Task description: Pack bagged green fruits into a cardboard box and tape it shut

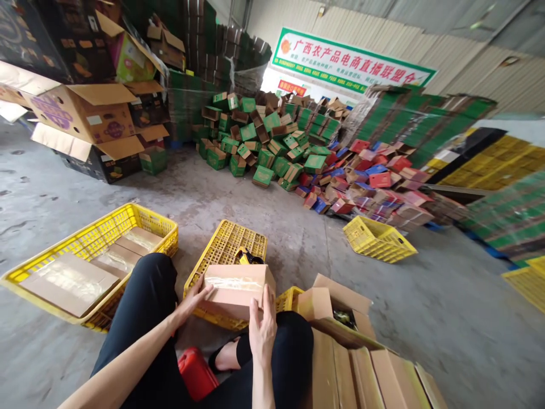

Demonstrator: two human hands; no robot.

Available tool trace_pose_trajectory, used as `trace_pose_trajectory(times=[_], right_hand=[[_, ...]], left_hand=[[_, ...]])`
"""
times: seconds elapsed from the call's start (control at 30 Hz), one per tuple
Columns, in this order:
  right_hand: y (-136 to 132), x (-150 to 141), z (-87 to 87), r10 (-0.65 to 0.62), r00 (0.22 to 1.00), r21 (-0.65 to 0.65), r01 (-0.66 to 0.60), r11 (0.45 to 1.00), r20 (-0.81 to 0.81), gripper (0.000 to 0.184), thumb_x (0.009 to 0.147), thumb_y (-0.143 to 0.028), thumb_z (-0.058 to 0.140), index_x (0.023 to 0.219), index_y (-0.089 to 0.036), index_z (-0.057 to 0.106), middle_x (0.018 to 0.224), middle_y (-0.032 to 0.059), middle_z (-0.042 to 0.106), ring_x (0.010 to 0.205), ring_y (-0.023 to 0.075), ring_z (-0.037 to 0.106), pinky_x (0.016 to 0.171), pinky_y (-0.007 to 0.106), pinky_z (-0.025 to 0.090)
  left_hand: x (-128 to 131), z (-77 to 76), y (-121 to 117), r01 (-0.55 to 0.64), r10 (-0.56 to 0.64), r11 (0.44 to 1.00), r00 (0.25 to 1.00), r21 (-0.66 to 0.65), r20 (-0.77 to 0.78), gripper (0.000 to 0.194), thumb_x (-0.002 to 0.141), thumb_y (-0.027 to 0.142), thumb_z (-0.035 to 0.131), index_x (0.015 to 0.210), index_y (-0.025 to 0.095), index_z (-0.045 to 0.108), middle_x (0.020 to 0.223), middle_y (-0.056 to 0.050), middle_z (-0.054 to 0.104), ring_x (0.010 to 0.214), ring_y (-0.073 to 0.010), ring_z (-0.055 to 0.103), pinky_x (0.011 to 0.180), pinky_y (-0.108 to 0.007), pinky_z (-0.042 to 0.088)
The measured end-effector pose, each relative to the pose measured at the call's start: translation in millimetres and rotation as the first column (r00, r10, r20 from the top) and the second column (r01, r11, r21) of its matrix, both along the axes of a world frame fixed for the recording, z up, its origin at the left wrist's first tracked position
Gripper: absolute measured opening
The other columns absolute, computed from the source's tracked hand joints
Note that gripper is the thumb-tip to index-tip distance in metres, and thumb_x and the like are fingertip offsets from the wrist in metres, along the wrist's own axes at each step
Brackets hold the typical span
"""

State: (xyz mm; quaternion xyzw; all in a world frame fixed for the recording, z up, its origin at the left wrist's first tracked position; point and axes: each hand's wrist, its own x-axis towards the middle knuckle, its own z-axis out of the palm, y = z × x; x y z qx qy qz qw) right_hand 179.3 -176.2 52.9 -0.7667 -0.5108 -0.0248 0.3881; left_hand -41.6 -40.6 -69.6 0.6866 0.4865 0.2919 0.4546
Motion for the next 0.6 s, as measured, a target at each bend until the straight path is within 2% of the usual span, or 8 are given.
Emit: trace_pose_trajectory(times=[0.1, 0.2, 0.27, 0.33, 0.4, 0.47, 0.53, 0.6], right_hand=[[6.9, -16.6, 20.9, 0.041, 0.982, 0.021, -0.045, 0.999, 0.183, 0.061, 0.108, -0.054, 0.047, 0.16, -0.022, 0.051, 0.158, 0.013, 0.058, 0.149, 0.0334, 0.051, 0.12, 0.05, 0.044], [15.9, -42.6, 24.2, 0.098, 0.951, -0.037, -0.091, 0.995, 0.292, 0.054, 0.111, -0.047, 0.043, 0.16, -0.027, 0.052, 0.156, 0.0112, 0.061, 0.149, 0.0352, 0.051, 0.118, 0.056, 0.042], [24.1, -64.5, 23.3, 0.137, 0.94, -0.101, -0.111, 0.989, 0.312, 0.053, 0.111, -0.044, 0.041, 0.161, -0.027, 0.05, 0.157, 0.0111, 0.059, 0.15, 0.0376, 0.049, 0.118, 0.06, 0.039], [34.8, -87.6, 24.4, 0.186, 0.936, -0.148, -0.148, 0.978, 0.299, 0.055, 0.111, -0.044, 0.04, 0.163, -0.026, 0.048, 0.158, 0.0122, 0.058, 0.151, 0.0387, 0.048, 0.119, 0.061, 0.037], [47.1, -108.6, 27.4, 0.233, 0.932, -0.166, -0.192, 0.967, 0.277, 0.056, 0.112, -0.044, 0.039, 0.163, -0.024, 0.048, 0.158, 0.0137, 0.057, 0.151, 0.0385, 0.048, 0.119, 0.06, 0.036], [58.4, -123.9, 30.2, 0.27, 0.927, -0.158, -0.235, 0.959, 0.262, 0.054, 0.112, -0.041, 0.037, 0.161, -0.021, 0.051, 0.158, 0.0148, 0.057, 0.15, 0.037, 0.049, 0.12, 0.058, 0.035], [66.6, -130.6, 30.2, 0.295, 0.92, -0.125, -0.271, 0.954, 0.257, 0.051, 0.113, -0.034, 0.034, 0.156, -0.02, 0.056, 0.156, 0.0144, 0.06, 0.149, 0.0345, 0.051, 0.121, 0.056, 0.035], [70.8, -128.0, 27.0, 0.307, 0.916, -0.066, -0.3, 0.952, 0.259, 0.049, 0.113, -0.03, 0.033, 0.151, -0.019, 0.062, 0.152, 0.0138, 0.064, 0.146, 0.0321, 0.054, 0.121, 0.054, 0.036]], left_hand=[[11.9, 3.4, -7.8, 0.026, -0.027, 0.992, 1.0, -0.125, -0.004, 0.07, 0.108, 0.061, 0.04, 0.166, 0.021, 0.042, 0.155, -0.015, 0.059, 0.151, -0.0369, 0.048, 0.123, -0.06, 0.043], [24.5, 8.6, -8.5, 0.05, -0.04, 0.986, 0.997, -0.156, 0.067, 0.07, 0.109, 0.059, 0.036, 0.164, 0.018, 0.045, 0.153, -0.015, 0.061, 0.15, -0.0346, 0.049, 0.123, -0.057, 0.044], [27.9, 17.3, -6.3, 0.047, -0.026, 0.978, 0.994, -0.203, 0.105, 0.072, 0.109, 0.059, 0.031, 0.164, 0.015, 0.045, 0.155, -0.016, 0.058, 0.153, -0.0347, 0.046, 0.124, -0.057, 0.042], [24.0, 32.5, -4.5, 0.046, -0.016, 0.977, 0.989, -0.209, 0.145, 0.073, 0.11, 0.061, 0.026, 0.164, 0.014, 0.044, 0.159, -0.014, 0.054, 0.155, -0.0334, 0.043, 0.127, -0.055, 0.04], [13.3, 53.5, -5.1, 0.045, -0.013, 0.991, 0.968, -0.124, 0.251, 0.073, 0.11, 0.061, 0.024, 0.166, 0.019, 0.042, 0.164, -0.01, 0.049, 0.154, -0.0295, 0.045, 0.128, -0.048, 0.041], [-0.2, 77.6, -8.8, 0.022, -0.008, 0.999, 0.925, -0.032, 0.38, 0.073, 0.11, 0.06, 0.024, 0.169, 0.018, 0.034, 0.168, -0.009, 0.043, 0.156, -0.0294, 0.041, 0.129, -0.048, 0.039], [-11.4, 100.1, -14.6, -0.03, 0.024, 1.0, 0.916, 0.009, 0.401, 0.071, 0.111, 0.057, 0.016, 0.172, 0.021, 0.025, 0.168, -0.007, 0.043, 0.156, -0.0286, 0.041, 0.127, -0.05, 0.041], [-17.1, 116.4, -20.8, -0.019, 0.0, 0.999, 0.932, 0.049, 0.363, 0.069, 0.112, 0.056, 0.013, 0.17, 0.023, 0.029, 0.168, -0.006, 0.044, 0.156, -0.0286, 0.041, 0.127, -0.053, 0.04]])
